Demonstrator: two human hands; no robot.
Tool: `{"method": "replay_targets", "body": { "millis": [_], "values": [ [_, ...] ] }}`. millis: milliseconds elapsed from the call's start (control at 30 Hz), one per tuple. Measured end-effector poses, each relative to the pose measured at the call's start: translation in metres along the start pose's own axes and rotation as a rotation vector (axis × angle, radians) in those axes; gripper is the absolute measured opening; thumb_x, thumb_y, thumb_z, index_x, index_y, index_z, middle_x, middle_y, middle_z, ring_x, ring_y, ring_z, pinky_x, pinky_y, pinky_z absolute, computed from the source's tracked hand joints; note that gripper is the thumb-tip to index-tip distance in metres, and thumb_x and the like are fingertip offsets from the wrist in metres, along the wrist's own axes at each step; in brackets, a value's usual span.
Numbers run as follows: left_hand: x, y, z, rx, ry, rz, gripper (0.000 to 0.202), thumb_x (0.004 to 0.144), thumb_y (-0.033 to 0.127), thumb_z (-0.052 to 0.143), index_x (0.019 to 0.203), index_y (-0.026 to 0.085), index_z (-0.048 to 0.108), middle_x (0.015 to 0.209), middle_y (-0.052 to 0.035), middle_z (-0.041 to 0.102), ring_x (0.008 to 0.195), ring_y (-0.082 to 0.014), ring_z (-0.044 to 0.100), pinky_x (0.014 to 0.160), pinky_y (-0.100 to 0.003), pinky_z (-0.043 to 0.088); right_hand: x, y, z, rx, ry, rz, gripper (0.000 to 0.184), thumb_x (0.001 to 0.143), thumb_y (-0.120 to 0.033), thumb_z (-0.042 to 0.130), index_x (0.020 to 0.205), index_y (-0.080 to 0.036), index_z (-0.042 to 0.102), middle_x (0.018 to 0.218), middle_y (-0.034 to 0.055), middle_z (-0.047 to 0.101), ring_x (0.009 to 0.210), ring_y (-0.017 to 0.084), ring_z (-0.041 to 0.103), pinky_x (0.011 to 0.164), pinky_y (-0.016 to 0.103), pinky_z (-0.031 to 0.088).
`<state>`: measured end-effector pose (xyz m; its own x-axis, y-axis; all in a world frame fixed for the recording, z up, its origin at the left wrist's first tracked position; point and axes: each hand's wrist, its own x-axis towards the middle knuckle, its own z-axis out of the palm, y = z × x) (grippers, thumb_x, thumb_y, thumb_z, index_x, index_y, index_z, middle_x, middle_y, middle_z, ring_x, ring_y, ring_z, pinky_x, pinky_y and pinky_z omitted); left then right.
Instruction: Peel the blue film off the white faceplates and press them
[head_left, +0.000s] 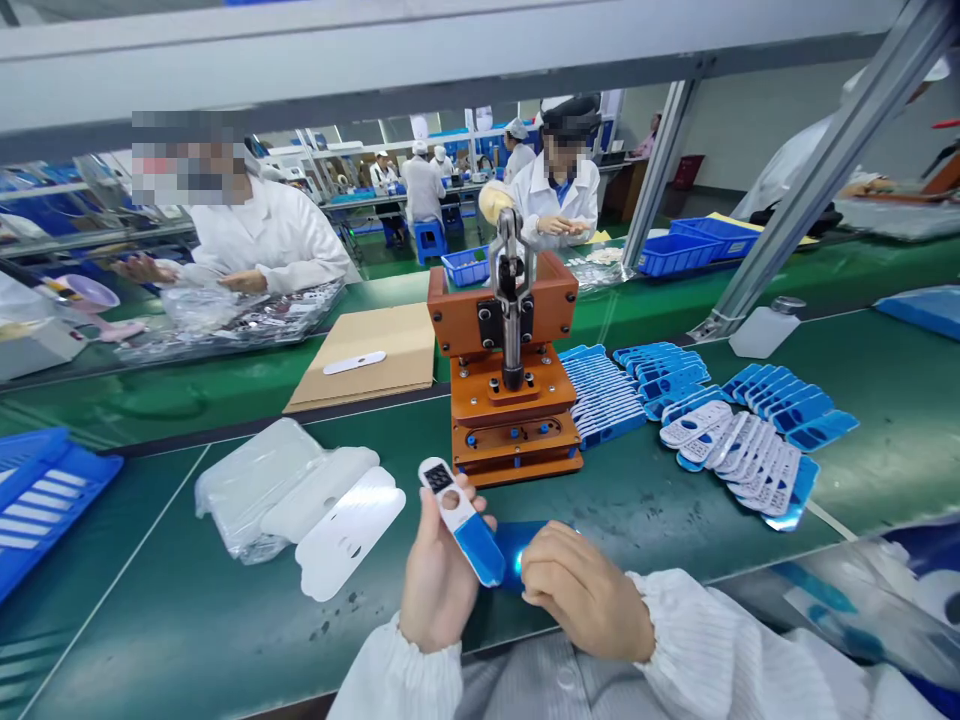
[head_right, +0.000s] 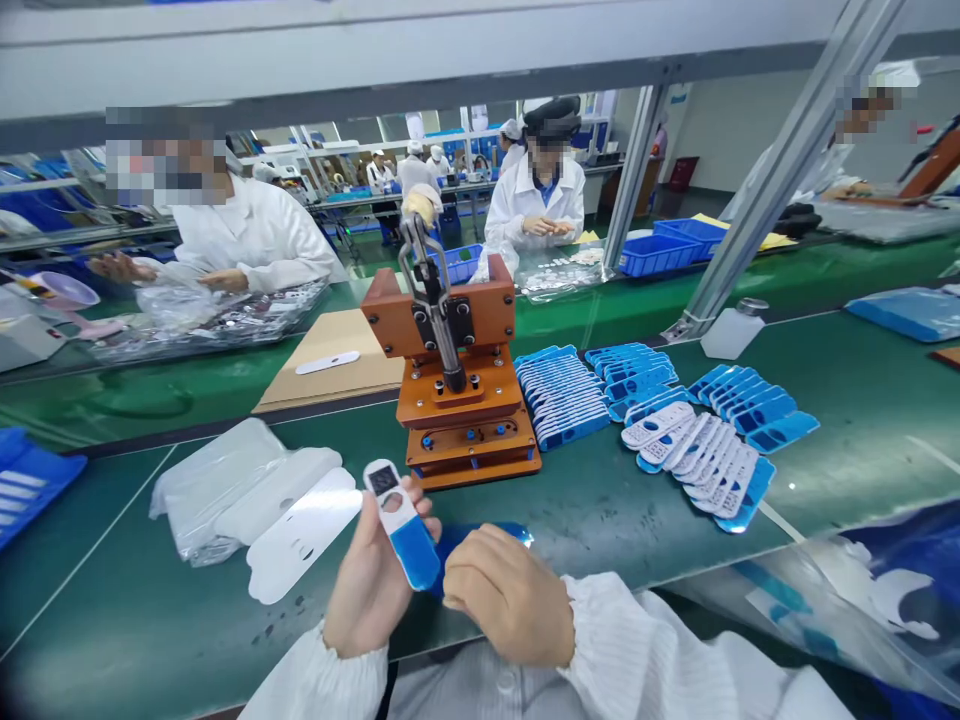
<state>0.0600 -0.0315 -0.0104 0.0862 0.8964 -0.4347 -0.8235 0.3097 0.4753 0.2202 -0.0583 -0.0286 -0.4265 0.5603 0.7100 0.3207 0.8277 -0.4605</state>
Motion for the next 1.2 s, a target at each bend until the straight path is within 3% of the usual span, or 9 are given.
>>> {"method": "replay_targets", "body": {
  "millis": [167, 333, 500, 633, 833, 1000, 1067, 1133, 1200],
  "values": [
    [0.014, 0.041, -0.025, -0.069, 0.265, 0.366, 0.042, 0.092, 0.046, 0.032, 0.094, 0.017, 0.062, 0.081, -0.0008, 0.057, 0.073, -0.0098, 0.057, 0.067, -0.024, 0.05, -0.029, 0.003, -0.01, 0.217, 0.273, 0.558, 0.013, 0.095, -0.02, 0.035, 0.084, -0.019, 0.043, 0.079, 0.0026, 0.05, 0.074, 0.012, 0.051, 0.064, 0.024, 0.043],
    [0.016, 0.054, -0.034, 0.049, 0.245, 0.607, 0.036, 0.074, 0.048, 0.065, 0.101, 0.024, 0.063, 0.082, 0.0035, 0.059, 0.074, -0.0087, 0.058, 0.072, -0.022, 0.052, -0.057, 0.036, -0.013, 0.092, 0.134, 1.012, 0.018, 0.091, -0.032, 0.044, 0.079, -0.018, 0.046, 0.065, -0.0013, 0.047, 0.059, 0.012, 0.049, 0.057, 0.023, 0.04],
    [0.003, 0.022, -0.013, 0.364, 0.031, 0.515, 0.044, 0.058, 0.037, 0.08, 0.096, 0.023, 0.063, 0.092, -0.0004, 0.063, 0.086, -0.0174, 0.064, 0.071, -0.026, 0.054, -0.05, 0.036, -0.016, -0.069, 0.157, 0.881, 0.015, 0.087, -0.031, 0.052, 0.095, -0.019, 0.053, 0.092, 0.0039, 0.054, 0.068, 0.012, 0.049, 0.066, 0.026, 0.041],
    [-0.001, -0.003, -0.001, 0.577, -0.201, 0.423, 0.034, 0.065, 0.03, 0.076, 0.094, 0.022, 0.061, 0.096, -0.0034, 0.063, 0.093, -0.023, 0.065, 0.081, -0.037, 0.055, -0.027, 0.019, -0.028, 0.202, 0.033, 0.698, 0.047, 0.078, -0.03, 0.066, 0.122, -0.026, 0.048, 0.107, 0.0026, 0.057, 0.09, 0.014, 0.055, 0.079, 0.025, 0.045],
    [0.002, -0.008, 0.015, 0.806, -0.355, 0.526, 0.036, 0.071, 0.025, 0.071, 0.105, 0.022, 0.059, 0.108, -0.0073, 0.061, 0.106, -0.0257, 0.06, 0.087, -0.037, 0.053, -0.015, 0.026, -0.048, 0.283, 0.11, 0.733, 0.025, 0.081, -0.027, 0.063, 0.105, -0.021, 0.06, 0.099, 0.0024, 0.063, 0.085, 0.013, 0.059, 0.076, 0.024, 0.048],
    [0.007, 0.057, 0.097, 0.664, -0.264, 1.227, 0.023, 0.084, 0.026, 0.057, 0.105, 0.021, 0.061, 0.099, -0.0052, 0.063, 0.099, -0.0207, 0.063, 0.091, -0.04, 0.051, -0.014, 0.064, -0.072, 0.174, 0.047, 0.775, 0.027, 0.08, -0.033, 0.062, 0.104, -0.02, 0.062, 0.104, 0.005, 0.063, 0.09, 0.017, 0.059, 0.08, 0.03, 0.048],
    [0.017, 0.087, 0.148, 0.681, -0.352, 1.184, 0.028, 0.085, 0.026, 0.055, 0.111, 0.016, 0.059, 0.102, -0.0085, 0.063, 0.105, -0.021, 0.062, 0.097, -0.04, 0.046, -0.006, 0.082, -0.076, 0.094, 0.018, 0.741, 0.028, 0.08, -0.035, 0.061, 0.104, -0.02, 0.062, 0.105, 0.0056, 0.063, 0.093, 0.019, 0.058, 0.082, 0.033, 0.048],
    [0.03, 0.107, 0.194, 0.81, -0.463, 0.878, 0.035, 0.09, 0.029, 0.047, 0.12, 0.011, 0.053, 0.106, -0.0116, 0.062, 0.108, -0.0218, 0.061, 0.095, -0.041, 0.046, 0.006, 0.098, -0.074, 0.028, 0.004, 0.663, 0.028, 0.08, -0.037, 0.062, 0.103, -0.02, 0.062, 0.105, 0.0062, 0.063, 0.099, 0.021, 0.056, 0.088, 0.037, 0.046],
    [0.043, 0.113, 0.227, 0.942, -0.52, 0.771, 0.044, 0.091, 0.029, 0.042, 0.127, 0.004, 0.046, 0.108, -0.0127, 0.06, 0.11, -0.0239, 0.059, 0.091, -0.044, 0.044, 0.018, 0.111, -0.067, -0.014, 0.004, 0.588, 0.027, 0.08, -0.038, 0.063, 0.099, -0.019, 0.062, 0.105, 0.0071, 0.062, 0.103, 0.023, 0.054, 0.092, 0.04, 0.043]
  ]
}}
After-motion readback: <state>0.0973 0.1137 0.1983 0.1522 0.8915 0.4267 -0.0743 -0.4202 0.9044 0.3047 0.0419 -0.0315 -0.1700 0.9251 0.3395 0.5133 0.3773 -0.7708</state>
